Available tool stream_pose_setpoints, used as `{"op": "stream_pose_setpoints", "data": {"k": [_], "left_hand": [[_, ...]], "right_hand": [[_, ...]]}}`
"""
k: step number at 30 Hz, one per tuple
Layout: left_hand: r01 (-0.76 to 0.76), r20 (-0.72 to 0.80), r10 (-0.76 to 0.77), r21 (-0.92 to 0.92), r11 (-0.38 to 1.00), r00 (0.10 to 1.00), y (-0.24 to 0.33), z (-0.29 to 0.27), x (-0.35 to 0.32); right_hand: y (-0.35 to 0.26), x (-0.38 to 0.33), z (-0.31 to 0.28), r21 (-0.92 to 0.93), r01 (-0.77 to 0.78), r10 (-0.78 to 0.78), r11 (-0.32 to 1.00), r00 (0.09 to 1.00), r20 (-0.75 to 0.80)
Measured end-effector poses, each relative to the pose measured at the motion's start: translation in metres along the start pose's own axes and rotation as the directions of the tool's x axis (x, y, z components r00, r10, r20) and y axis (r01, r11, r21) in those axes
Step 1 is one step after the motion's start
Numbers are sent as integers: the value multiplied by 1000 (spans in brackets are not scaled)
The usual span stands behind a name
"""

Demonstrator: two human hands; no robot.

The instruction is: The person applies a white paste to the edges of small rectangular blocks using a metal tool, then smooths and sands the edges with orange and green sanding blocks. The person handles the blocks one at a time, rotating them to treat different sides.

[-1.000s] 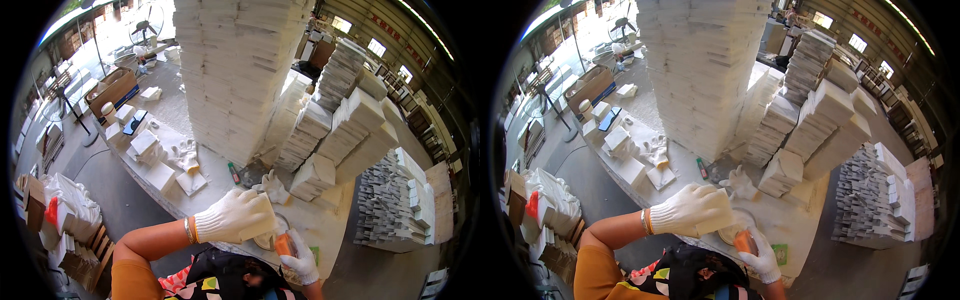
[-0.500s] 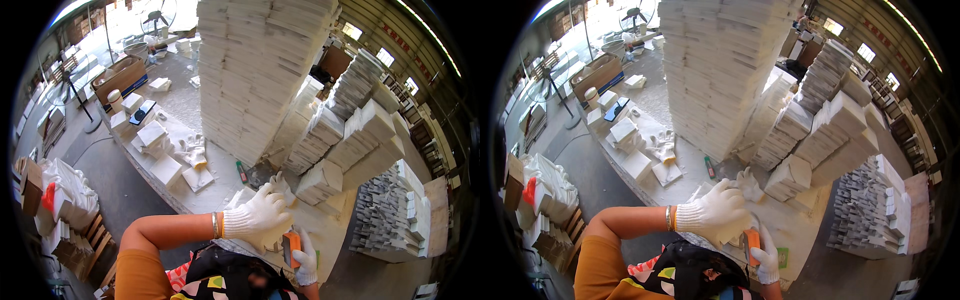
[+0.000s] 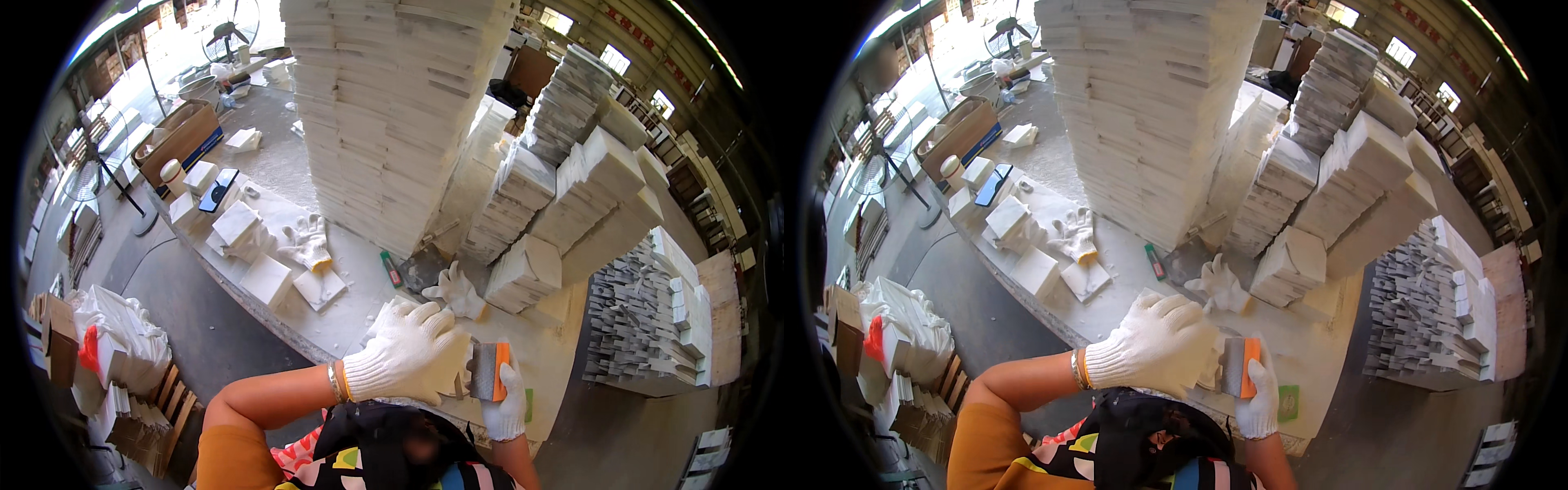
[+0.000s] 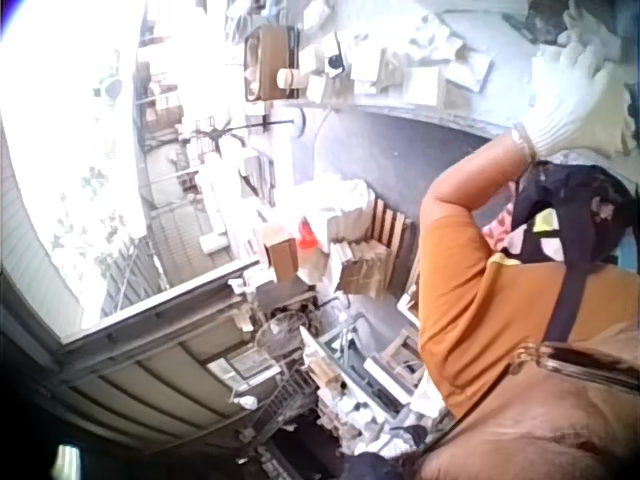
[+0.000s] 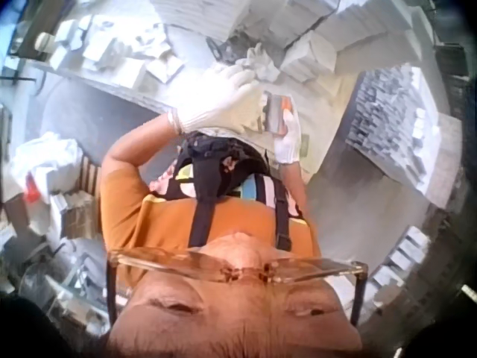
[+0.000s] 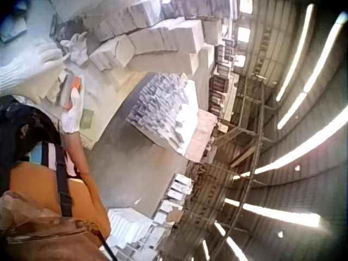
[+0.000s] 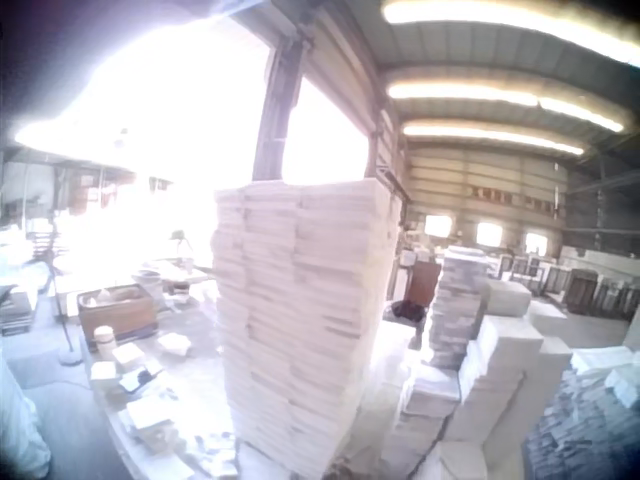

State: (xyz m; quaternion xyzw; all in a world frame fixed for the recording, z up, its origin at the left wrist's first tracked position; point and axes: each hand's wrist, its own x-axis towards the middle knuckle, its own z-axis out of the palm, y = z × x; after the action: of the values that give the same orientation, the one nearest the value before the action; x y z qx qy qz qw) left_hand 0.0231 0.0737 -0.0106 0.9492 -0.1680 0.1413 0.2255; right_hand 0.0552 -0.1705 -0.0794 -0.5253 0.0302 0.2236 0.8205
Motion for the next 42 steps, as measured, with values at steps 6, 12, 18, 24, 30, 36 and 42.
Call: {"op": "stream_pose_setpoints", "data": {"k": [6,12,18,24,30,36,42], "left_hand": [[-47,-222,44,-7,999,974,-3,30,6],[-24,-157,16,-46,999,988,-4,42,22],[-47,-181,41,-31,998,983,-9,42,19],[-31,-131,22,-66,997,991,-11,44,16],[-43,-180,35,-38,998,983,-13,15,25],[-32,-182,25,-36,999,983,-1,6,13],[-36,-219,24,-54,998,975,-4,7,10]], "right_hand": [[-6,29,-6,154,-116,102,981,990,96],[-15,35,12,62,32,-36,998,998,55],[4,42,24,-194,149,-140,970,988,60],[10,52,24,-81,18,-14,997,999,45],[-10,49,44,-238,135,-121,962,990,72],[-23,7,63,-314,205,-205,927,978,35],[-4,46,46,-246,22,-2,969,996,84]]}}
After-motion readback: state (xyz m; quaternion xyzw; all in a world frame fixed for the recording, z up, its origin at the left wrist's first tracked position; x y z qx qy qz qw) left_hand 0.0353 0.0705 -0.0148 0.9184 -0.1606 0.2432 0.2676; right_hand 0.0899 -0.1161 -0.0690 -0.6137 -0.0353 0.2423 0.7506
